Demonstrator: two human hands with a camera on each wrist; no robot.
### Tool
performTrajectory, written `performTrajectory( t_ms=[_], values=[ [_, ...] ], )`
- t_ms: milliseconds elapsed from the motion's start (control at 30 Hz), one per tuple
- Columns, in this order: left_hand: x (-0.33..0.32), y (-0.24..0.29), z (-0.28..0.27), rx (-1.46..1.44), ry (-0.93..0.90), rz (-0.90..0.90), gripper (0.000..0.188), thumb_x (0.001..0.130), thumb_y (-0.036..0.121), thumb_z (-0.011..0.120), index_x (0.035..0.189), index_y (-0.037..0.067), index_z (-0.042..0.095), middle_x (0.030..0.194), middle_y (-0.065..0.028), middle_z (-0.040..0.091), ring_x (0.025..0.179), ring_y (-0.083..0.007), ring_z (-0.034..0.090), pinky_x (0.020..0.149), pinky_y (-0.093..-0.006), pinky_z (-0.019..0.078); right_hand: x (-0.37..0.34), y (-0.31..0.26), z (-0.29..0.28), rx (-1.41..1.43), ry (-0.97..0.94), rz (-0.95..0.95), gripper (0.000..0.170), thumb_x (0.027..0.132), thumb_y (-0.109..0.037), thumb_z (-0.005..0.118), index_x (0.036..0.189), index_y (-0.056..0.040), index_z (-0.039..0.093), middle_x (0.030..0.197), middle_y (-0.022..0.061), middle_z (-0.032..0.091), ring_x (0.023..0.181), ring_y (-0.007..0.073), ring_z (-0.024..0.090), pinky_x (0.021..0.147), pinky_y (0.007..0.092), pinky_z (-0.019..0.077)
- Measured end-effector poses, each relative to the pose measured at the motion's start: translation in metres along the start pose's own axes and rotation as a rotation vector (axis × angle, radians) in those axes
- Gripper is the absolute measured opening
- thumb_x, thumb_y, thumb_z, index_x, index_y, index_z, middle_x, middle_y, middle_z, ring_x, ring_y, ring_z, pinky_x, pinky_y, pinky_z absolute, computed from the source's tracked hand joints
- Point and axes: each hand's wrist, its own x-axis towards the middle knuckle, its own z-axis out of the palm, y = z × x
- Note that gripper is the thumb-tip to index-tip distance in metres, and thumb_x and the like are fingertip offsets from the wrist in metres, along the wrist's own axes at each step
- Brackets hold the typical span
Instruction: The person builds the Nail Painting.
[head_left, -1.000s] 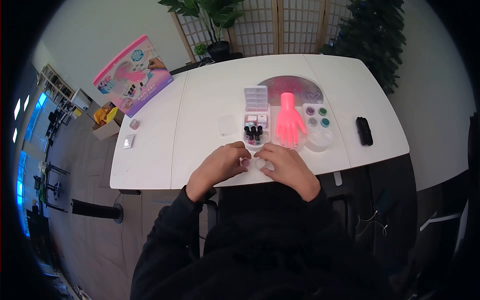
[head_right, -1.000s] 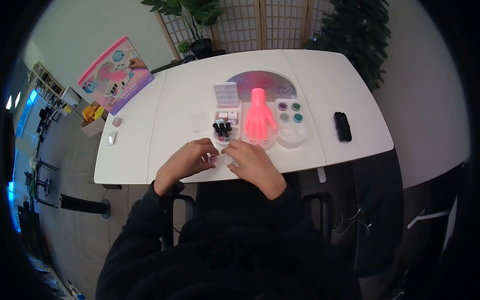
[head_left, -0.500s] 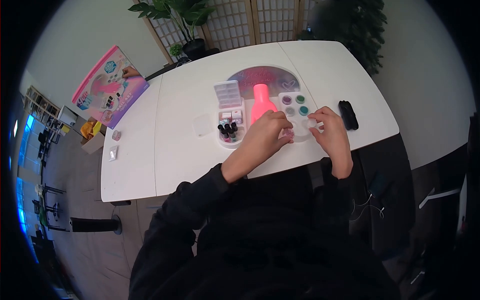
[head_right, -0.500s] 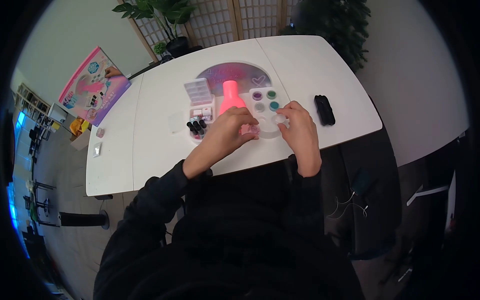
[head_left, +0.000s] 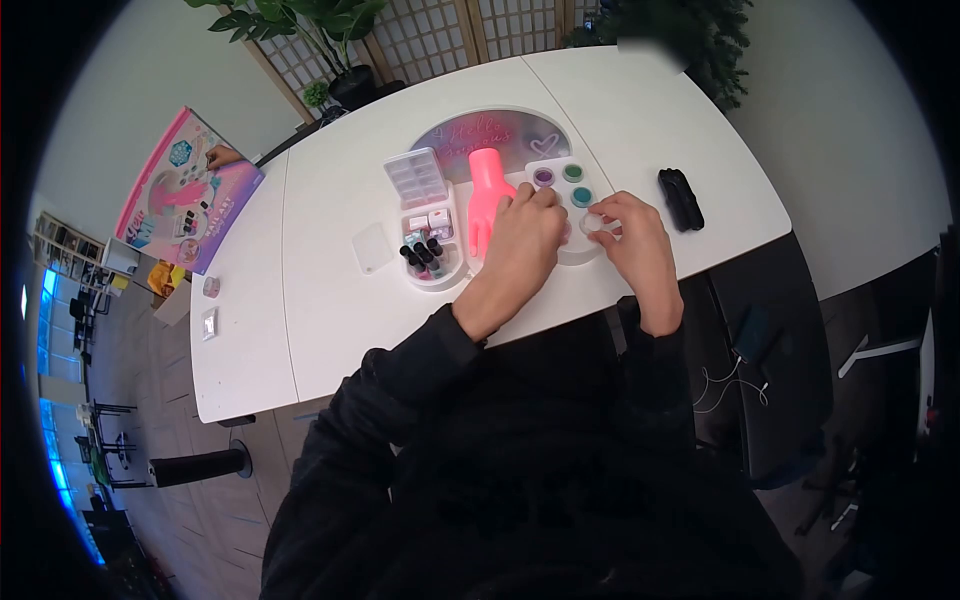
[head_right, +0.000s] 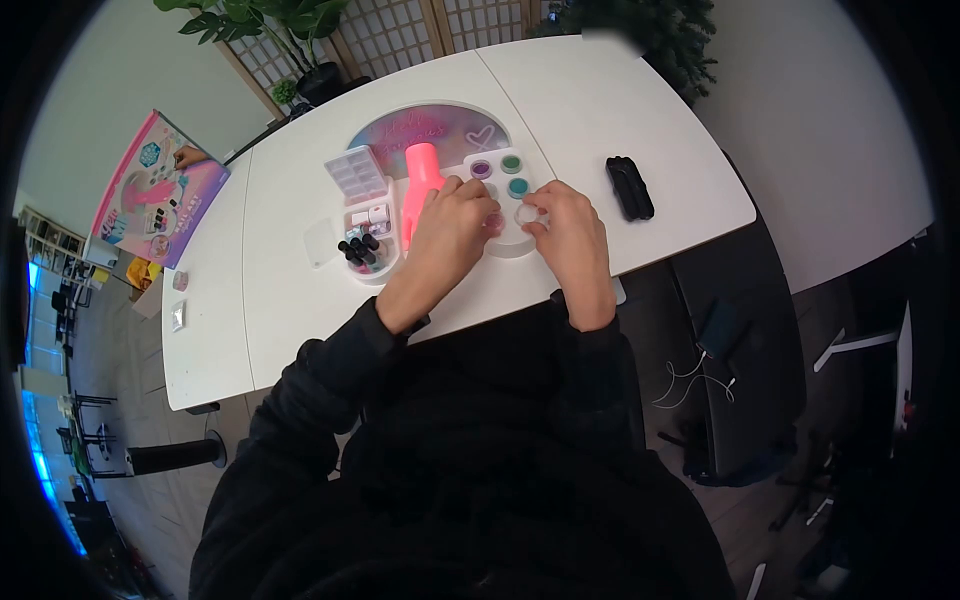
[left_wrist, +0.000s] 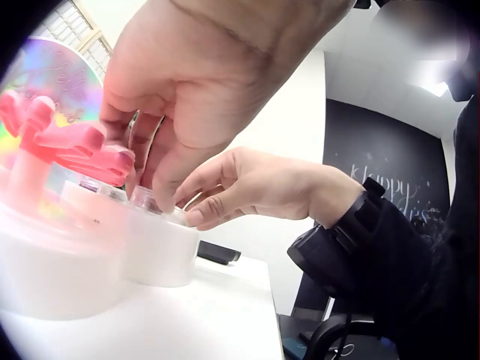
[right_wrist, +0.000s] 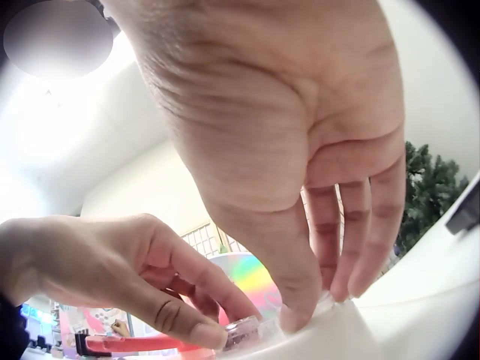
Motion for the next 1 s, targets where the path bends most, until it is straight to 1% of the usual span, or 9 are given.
performTrajectory(
  t_ms=[200,433,533,600,800,833,900,933,1000],
  values=[
    [-0.001,-0.006,0.005,-0.09,0.024,-0.04,0.015,0.075,0.007,0.081,0.09,0.007,0.077,0.099,-0.0069,0.066,0.101,-0.0289,0.06,0.083,-0.0442,0.0439,-0.002,-0.007,-0.001,0.023,0.003,-0.019,0.028,0.077,-0.001,0.081,0.104,-0.0028,0.077,0.103,0.0099,0.072,0.089,0.029,0.07,0.076,0.0395,0.0559],
    [0.003,-0.009,0.004,-0.13,0.015,-0.043,0.011,0.077,0.007,0.079,0.086,0.005,0.074,0.098,-0.0073,0.066,0.101,-0.0296,0.061,0.082,-0.0446,0.0438,0.001,-0.003,0.005,0.011,0.028,-0.016,0.023,0.077,-0.001,0.081,0.1,-0.0022,0.077,0.1,0.011,0.072,0.086,0.0295,0.071,0.073,0.0393,0.056],
    [0.005,-0.009,0.003,-0.122,-0.028,0.006,0.008,0.077,0.006,0.077,0.083,0.003,0.073,0.097,-0.0092,0.065,0.1,-0.0306,0.063,0.08,-0.0455,0.0445,0.004,-0.002,0.005,0.001,0.021,-0.038,0.022,0.076,0.003,0.079,0.098,-0.0003,0.077,0.096,0.0133,0.071,0.083,0.0311,0.071,0.071,0.0396,0.0559],
    [0.006,-0.006,0.001,-0.098,-0.039,0.039,0.004,0.079,0.005,0.074,0.081,0.002,0.072,0.096,-0.0109,0.065,0.1,-0.0311,0.064,0.079,-0.046,0.0451,0.006,0.001,0.007,-0.002,0.011,-0.045,0.026,0.075,0.012,0.077,0.1,0.0033,0.076,0.094,0.0145,0.07,0.081,0.0272,0.071,0.069,0.034,0.0614],
    [0.004,0.002,0.007,-0.019,0.032,0.01,0.006,0.08,0.005,0.071,0.075,0.002,0.072,0.097,-0.0103,0.065,0.101,-0.0304,0.064,0.08,-0.0459,0.0455,0.006,-0.005,0.008,0.009,0.044,-0.053,0.029,0.074,0.017,0.073,0.1,0.0042,0.077,0.091,0.0159,0.069,0.077,0.0282,0.071,0.066,0.0342,0.0614],
    [0.004,0.003,0.008,-0.022,0.034,0.009,0.006,0.08,0.005,0.071,0.075,0.002,0.072,0.097,-0.0103,0.065,0.101,-0.0304,0.064,0.08,-0.0459,0.0455,0.006,-0.007,0.008,0.006,0.042,-0.054,0.029,0.074,0.017,0.073,0.1,0.0042,0.077,0.091,0.0159,0.069,0.077,0.0282,0.071,0.066,0.0342,0.0614],
    [0.004,0.006,0.007,0.137,-0.003,0.05,0.005,0.08,0.008,0.072,0.081,0.004,0.072,0.1,-0.0092,0.065,0.101,-0.0294,0.065,0.08,-0.0453,0.0471,0.005,-0.012,0.007,0.072,0.052,-0.079,0.033,0.073,0.026,0.059,0.098,0.0093,0.074,0.087,0.0171,0.065,0.077,0.0285,0.071,0.065,0.032,0.0623],
    [0.003,0.008,0.009,0.137,0.0,0.043,0.005,0.08,0.008,0.072,0.081,0.004,0.072,0.1,-0.0092,0.065,0.101,-0.0294,0.065,0.08,-0.0453,0.0471,0.004,-0.012,0.007,0.071,0.047,-0.084,0.033,0.073,0.026,0.059,0.098,0.0093,0.074,0.087,0.0171,0.065,0.077,0.0285,0.071,0.065,0.032,0.0623],
    [0.004,0.011,0.014,0.309,-0.034,-0.005,0.013,0.081,0.012,0.073,0.09,0.003,0.07,0.103,-0.0098,0.065,0.102,-0.0285,0.065,0.081,-0.0445,0.0491,0.007,-0.008,0.008,0.165,0.026,-0.049,0.034,0.073,0.026,0.061,0.099,0.0087,0.074,0.086,0.0168,0.064,0.076,0.0273,0.07,0.066,0.0297,0.0638]
  ],
)
